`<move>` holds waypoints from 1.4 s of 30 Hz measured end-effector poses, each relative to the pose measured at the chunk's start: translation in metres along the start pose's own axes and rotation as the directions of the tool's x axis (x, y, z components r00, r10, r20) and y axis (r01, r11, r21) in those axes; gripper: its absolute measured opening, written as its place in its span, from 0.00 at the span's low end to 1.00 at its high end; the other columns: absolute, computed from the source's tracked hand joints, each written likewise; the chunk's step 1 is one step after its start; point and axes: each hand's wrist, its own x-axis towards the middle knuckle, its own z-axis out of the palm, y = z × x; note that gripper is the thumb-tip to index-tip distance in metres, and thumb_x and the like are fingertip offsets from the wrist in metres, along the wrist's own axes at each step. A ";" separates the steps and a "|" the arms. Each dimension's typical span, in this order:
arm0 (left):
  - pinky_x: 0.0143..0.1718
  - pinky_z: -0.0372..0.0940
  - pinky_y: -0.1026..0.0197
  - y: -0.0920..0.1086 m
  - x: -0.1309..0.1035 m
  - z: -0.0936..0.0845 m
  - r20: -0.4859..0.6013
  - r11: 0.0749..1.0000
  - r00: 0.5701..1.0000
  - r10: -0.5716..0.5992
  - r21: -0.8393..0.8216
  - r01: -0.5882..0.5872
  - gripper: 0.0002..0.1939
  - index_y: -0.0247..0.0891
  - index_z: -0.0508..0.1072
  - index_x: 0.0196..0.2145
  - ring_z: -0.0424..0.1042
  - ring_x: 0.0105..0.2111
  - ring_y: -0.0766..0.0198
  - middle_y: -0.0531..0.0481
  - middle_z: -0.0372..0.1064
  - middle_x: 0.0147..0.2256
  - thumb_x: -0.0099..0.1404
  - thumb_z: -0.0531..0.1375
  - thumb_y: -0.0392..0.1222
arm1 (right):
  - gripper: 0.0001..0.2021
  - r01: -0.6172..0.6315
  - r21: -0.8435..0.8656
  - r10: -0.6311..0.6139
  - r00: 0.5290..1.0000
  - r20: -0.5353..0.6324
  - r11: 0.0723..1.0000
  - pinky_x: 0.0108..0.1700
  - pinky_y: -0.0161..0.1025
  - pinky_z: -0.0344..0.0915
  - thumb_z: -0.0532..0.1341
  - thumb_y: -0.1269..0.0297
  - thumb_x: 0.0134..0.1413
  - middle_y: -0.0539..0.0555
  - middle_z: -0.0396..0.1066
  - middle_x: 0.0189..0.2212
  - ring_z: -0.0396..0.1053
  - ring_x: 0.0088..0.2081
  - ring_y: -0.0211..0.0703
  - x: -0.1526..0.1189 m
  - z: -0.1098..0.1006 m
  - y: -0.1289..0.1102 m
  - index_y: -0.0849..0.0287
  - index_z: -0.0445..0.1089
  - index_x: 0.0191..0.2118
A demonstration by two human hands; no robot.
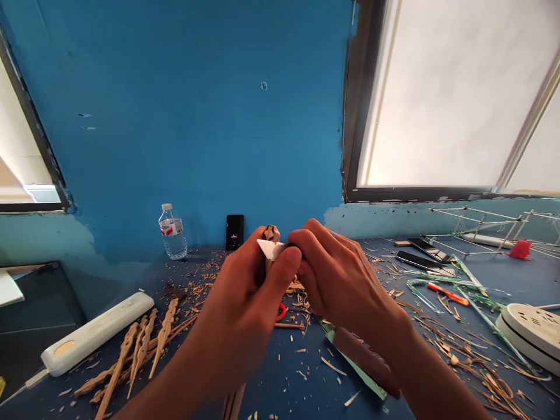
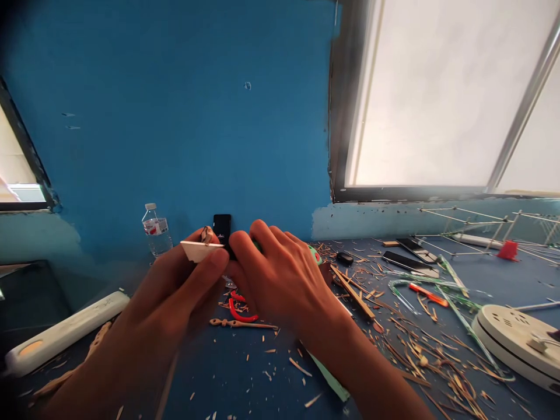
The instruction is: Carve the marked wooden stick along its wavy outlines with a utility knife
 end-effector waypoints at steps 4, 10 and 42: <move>0.18 0.45 0.70 0.003 0.002 -0.005 0.110 0.977 0.988 -0.104 -0.176 0.123 0.17 0.43 0.61 0.34 0.43 0.20 0.72 0.62 0.46 0.22 0.69 0.63 0.54 | 0.16 -0.059 0.032 0.059 0.998 0.017 0.998 0.30 0.40 0.51 0.45 0.59 0.76 0.50 0.59 0.32 0.51 0.27 0.36 0.000 0.002 0.003 0.59 0.65 0.39; 0.24 0.52 0.69 0.009 0.001 -0.021 0.180 0.960 0.978 -0.108 -0.235 0.150 0.01 0.48 0.62 0.44 0.49 0.22 0.69 0.60 0.53 0.25 0.75 0.53 0.42 | 0.18 -0.187 0.682 0.255 0.967 0.001 0.707 0.26 0.38 0.53 0.50 0.46 0.73 0.47 0.61 0.29 0.55 0.26 0.34 -0.007 -0.011 0.011 0.55 0.67 0.44; 0.20 0.55 0.74 0.006 0.001 -0.035 0.351 0.967 0.910 -0.220 -0.045 0.251 0.18 0.50 0.66 0.52 0.58 0.20 0.74 0.59 0.65 0.28 0.68 0.66 0.46 | 0.04 -0.394 0.819 0.576 0.812 0.096 0.418 0.21 0.31 0.54 0.73 0.63 0.54 0.44 0.64 0.18 0.58 0.20 0.30 0.004 -0.018 -0.006 0.54 0.78 0.32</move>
